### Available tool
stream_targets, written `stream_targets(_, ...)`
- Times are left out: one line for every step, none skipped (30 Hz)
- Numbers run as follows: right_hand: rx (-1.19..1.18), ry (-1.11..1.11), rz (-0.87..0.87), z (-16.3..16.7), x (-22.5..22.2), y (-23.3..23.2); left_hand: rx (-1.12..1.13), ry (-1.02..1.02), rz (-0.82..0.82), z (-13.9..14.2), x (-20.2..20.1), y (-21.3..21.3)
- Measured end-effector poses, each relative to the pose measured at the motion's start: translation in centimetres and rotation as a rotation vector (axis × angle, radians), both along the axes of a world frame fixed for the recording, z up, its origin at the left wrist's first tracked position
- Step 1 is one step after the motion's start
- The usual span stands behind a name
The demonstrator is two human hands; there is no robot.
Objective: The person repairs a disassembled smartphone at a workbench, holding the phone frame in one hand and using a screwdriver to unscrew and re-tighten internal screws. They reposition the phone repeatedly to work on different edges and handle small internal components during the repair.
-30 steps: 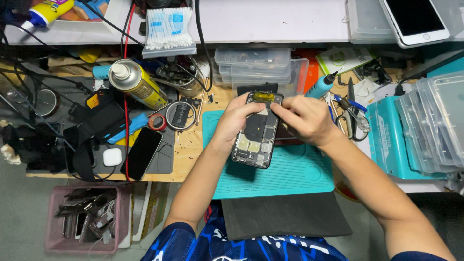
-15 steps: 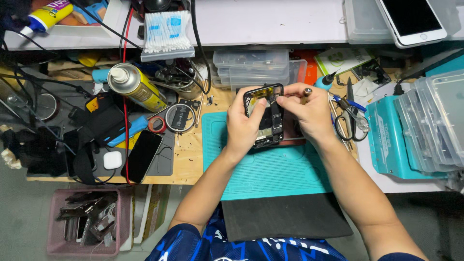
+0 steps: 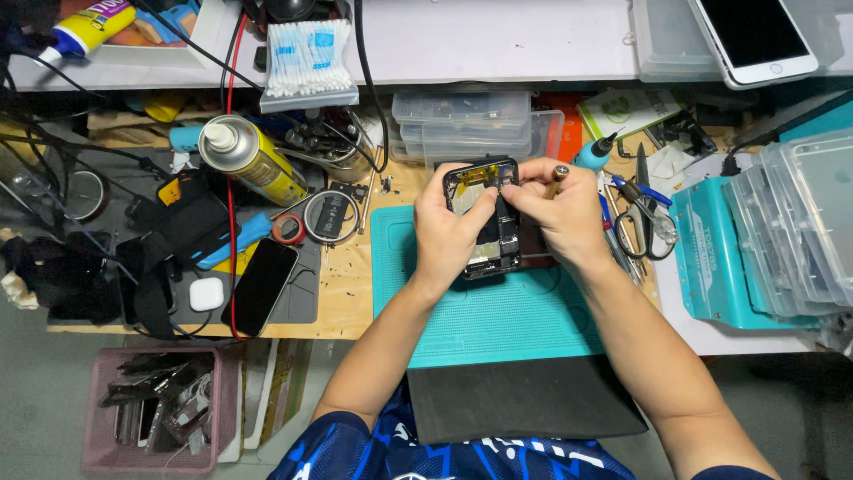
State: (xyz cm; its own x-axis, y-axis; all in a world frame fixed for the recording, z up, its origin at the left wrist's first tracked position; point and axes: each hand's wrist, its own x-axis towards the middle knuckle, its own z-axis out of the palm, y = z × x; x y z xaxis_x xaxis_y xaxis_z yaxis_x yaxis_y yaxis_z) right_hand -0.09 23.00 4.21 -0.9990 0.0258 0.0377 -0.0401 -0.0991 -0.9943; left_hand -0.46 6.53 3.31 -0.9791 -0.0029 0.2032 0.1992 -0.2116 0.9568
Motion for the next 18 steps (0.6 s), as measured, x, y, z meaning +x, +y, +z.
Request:
stream_targets(-0.018, -0.004, 0.006, 0.0, 0.0, 0.0, -0.017, 0.014, 0.004, 0.0, 0.0, -0.1)
stream_targets(-0.037, -0.01, 0.012, -0.1, 0.2, -0.1, -0.034, 0.027, 0.007, 0.0, 0.1, -0.2)
stream_targets(-0.056, -0.015, 0.018, -0.1, 0.2, -0.1, -0.051, 0.039, 0.011, 0.0, 0.1, -0.3)
stream_targets(-0.058, -0.01, 0.017, -0.2, 0.2, -0.2, -0.044, 0.038, 0.004, 0.0, 0.1, -0.3)
stream_targets(-0.06, -0.005, 0.016, -0.2, 0.1, -0.3, -0.036, 0.036, -0.003, 0.0, 0.1, -0.3)
stream_targets(-0.062, -0.001, 0.015, -0.3, 0.1, -0.3, -0.028, 0.033, -0.009, 0.0, 0.1, -0.3)
stream_targets(-0.055, -0.004, 0.011, -0.3, 0.1, -0.4, -0.037, 0.031, -0.002, -0.1, 0.0, -0.4)
stream_targets(-0.049, -0.006, 0.008, -0.4, 0.0, -0.4, -0.046, 0.03, 0.005, -0.1, -0.1, -0.4)
stream_targets(-0.043, -0.009, 0.004, -0.4, -0.1, -0.6, -0.056, 0.028, 0.012, -0.2, -0.2, -0.5)
stream_targets(-0.046, -0.019, 0.003, -0.5, -0.2, -0.6, -0.031, 0.017, 0.0, -0.3, -0.4, -0.5)
stream_targets(-0.049, -0.029, 0.001, -0.6, -0.3, -0.6, -0.005, 0.006, -0.014, -0.4, -0.6, -0.4)
stream_targets(-0.051, -0.041, -0.002, -0.6, -0.3, -0.5, 0.021, -0.007, -0.028, -0.6, -0.7, -0.4)
stream_targets(-0.058, -0.042, -0.003, -0.8, -0.3, -0.4, 0.01, 0.002, -0.026, -0.7, -0.7, -0.2)
stream_targets(-0.066, -0.042, -0.003, -0.9, -0.4, -0.4, -0.002, 0.012, -0.025, -0.9, -0.8, -0.1)
stream_targets(-0.075, -0.042, -0.002, -1.1, -0.5, -0.3, -0.014, 0.022, -0.022, -1.1, -0.9, 0.0)
stream_targets(-0.082, -0.037, 0.002, -1.3, -0.7, -0.3, 0.001, 0.016, -0.029, -1.2, -1.0, 0.0)
stream_targets(-0.089, -0.032, 0.004, -1.4, -0.9, -0.3, 0.017, 0.009, -0.037, -1.4, -1.0, 0.1)
stream_targets(-0.096, -0.028, 0.004, -1.5, -0.9, -0.1, 0.032, 0.0, -0.046, -1.7, -1.0, 0.2)
